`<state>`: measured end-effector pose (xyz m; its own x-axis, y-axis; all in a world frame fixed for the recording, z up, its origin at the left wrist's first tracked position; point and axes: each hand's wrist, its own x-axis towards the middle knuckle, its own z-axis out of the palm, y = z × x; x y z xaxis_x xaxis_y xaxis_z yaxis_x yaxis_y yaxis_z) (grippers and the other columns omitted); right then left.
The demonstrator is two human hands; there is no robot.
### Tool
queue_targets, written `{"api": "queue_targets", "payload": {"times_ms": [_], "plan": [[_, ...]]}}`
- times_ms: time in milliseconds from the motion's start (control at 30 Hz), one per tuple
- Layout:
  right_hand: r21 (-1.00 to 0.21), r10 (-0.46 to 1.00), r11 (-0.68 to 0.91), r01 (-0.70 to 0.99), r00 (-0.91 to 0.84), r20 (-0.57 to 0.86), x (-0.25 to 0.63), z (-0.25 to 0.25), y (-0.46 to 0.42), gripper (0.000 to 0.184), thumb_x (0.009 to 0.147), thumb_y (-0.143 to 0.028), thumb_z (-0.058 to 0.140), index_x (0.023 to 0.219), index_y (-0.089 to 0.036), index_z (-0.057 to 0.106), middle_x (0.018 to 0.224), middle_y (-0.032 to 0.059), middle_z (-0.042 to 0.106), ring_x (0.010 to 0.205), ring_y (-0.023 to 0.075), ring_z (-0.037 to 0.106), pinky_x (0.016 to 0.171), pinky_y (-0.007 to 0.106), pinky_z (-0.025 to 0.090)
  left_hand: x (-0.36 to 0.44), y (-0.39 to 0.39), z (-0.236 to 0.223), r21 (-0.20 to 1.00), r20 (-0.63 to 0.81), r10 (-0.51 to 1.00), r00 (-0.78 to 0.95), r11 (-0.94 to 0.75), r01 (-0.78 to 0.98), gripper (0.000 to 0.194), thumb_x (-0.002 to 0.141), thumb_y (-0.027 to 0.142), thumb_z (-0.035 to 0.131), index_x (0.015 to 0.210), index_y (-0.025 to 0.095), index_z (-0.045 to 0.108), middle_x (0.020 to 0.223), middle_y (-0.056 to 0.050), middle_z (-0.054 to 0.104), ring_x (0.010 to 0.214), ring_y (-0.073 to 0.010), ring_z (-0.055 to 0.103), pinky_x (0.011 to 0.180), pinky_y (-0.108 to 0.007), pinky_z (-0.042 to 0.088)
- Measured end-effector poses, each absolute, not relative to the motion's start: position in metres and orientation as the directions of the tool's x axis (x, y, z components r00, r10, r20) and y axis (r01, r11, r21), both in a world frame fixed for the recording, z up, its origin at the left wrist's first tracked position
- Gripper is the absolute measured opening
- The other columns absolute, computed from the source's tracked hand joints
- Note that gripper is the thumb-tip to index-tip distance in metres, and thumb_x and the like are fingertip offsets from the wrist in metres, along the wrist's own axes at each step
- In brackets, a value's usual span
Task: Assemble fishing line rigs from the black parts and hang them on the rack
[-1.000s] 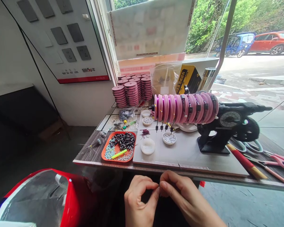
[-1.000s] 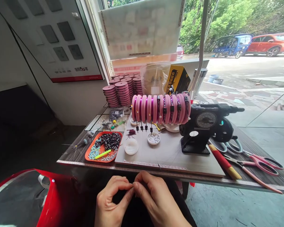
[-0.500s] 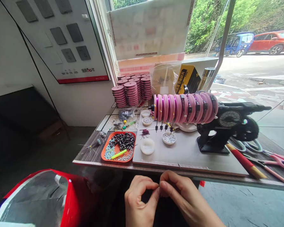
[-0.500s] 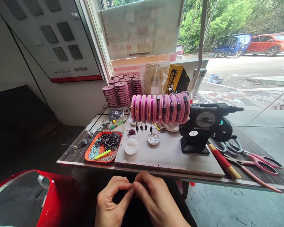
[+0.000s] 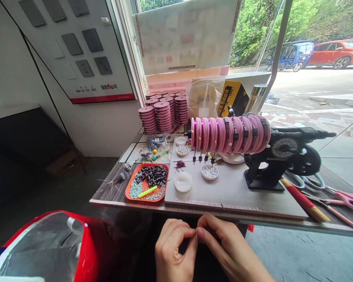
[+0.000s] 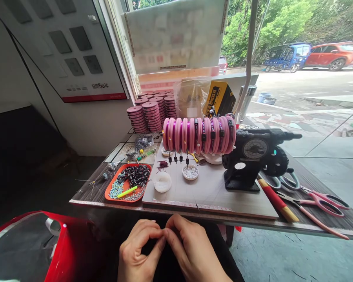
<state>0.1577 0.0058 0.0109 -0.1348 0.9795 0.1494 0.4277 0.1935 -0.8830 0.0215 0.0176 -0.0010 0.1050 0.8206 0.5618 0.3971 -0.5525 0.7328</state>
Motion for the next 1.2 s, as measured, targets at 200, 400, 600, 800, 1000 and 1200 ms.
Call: {"api": "queue_targets", "payload": {"times_ms": [200, 400, 600, 800, 1000, 1200], "plan": [[-0.810, 0.956, 0.291, 0.509, -0.123, 0.266, 0.156, 0.013, 0.005, 0.022, 0.090, -0.025, 0.038, 0.069, -0.020, 0.044, 0.058, -0.0035, 0.051, 0.049, 0.0098, 0.046, 0.047, 0.018, 0.034, 0.022, 0.017, -0.005, 0.696, 0.582, 0.804, 0.119, -0.569, 0.438, 0.017, 0.078, 0.011, 0.061, 0.067, 0.022, 0.055, 0.066, 0.003, 0.061, 0.068, -0.0139, 0.059, 0.065, -0.022, 0.045], [-0.788, 0.956, 0.290, 0.542, -0.124, 0.267, 0.155, 0.010, 0.006, 0.022, 0.089, -0.024, 0.038, 0.069, -0.020, 0.044, 0.059, -0.0029, 0.053, 0.050, 0.0102, 0.049, 0.048, 0.017, 0.036, 0.023, 0.016, -0.009, 0.695, 0.577, 0.806, 0.129, -0.568, 0.442, 0.017, 0.080, 0.012, 0.058, 0.067, 0.022, 0.053, 0.067, 0.002, 0.059, 0.069, -0.0142, 0.058, 0.066, -0.023, 0.044], [-0.794, 0.962, 0.274, 0.542, -0.140, 0.236, 0.156, 0.010, 0.007, 0.021, 0.090, -0.024, 0.037, 0.071, -0.021, 0.043, 0.060, -0.0027, 0.053, 0.051, 0.0104, 0.049, 0.049, 0.018, 0.037, 0.023, 0.017, -0.010, 0.706, 0.560, 0.817, 0.140, -0.559, 0.434, 0.017, 0.080, 0.011, 0.058, 0.069, 0.022, 0.053, 0.068, 0.002, 0.058, 0.067, -0.0139, 0.057, 0.063, -0.024, 0.044], [-0.724, 0.937, 0.346, 0.596, -0.180, 0.300, 0.162, 0.023, 0.005, 0.023, 0.092, -0.023, 0.031, 0.073, -0.022, 0.044, 0.061, -0.0023, 0.054, 0.051, 0.0108, 0.051, 0.049, 0.018, 0.039, 0.022, 0.020, -0.006, 0.709, 0.527, 0.835, 0.160, -0.536, 0.458, 0.017, 0.080, 0.010, 0.057, 0.067, 0.020, 0.053, 0.068, 0.001, 0.058, 0.066, -0.0142, 0.056, 0.061, -0.024, 0.043], [-0.472, 0.932, 0.116, 0.874, 0.068, 0.356, 0.204, 0.042, 0.040, 0.023, 0.091, -0.031, 0.033, 0.078, -0.021, 0.049, 0.063, -0.0003, 0.059, 0.056, 0.0148, 0.058, 0.054, 0.022, 0.039, 0.012, 0.028, 0.005, 0.851, 0.290, 0.947, 0.135, -0.320, 0.417, 0.014, 0.078, 0.022, 0.062, 0.065, 0.019, 0.060, 0.068, -0.001, 0.061, 0.065, -0.0169, 0.059, 0.062, -0.026, 0.045], [-0.327, 0.959, -0.041, 0.944, 0.129, 0.252, 0.223, 0.030, 0.096, 0.017, 0.086, -0.022, 0.044, 0.072, -0.019, 0.054, 0.062, 0.0042, 0.063, 0.057, 0.0202, 0.060, 0.049, 0.025, 0.024, 0.015, 0.033, 0.011, 0.994, 0.041, 0.996, 0.079, -0.048, 0.096, 0.018, 0.069, 0.028, 0.071, 0.058, 0.017, 0.061, 0.060, 0.001, 0.056, 0.060, -0.0144, 0.051, 0.059, -0.024, 0.040]]}}
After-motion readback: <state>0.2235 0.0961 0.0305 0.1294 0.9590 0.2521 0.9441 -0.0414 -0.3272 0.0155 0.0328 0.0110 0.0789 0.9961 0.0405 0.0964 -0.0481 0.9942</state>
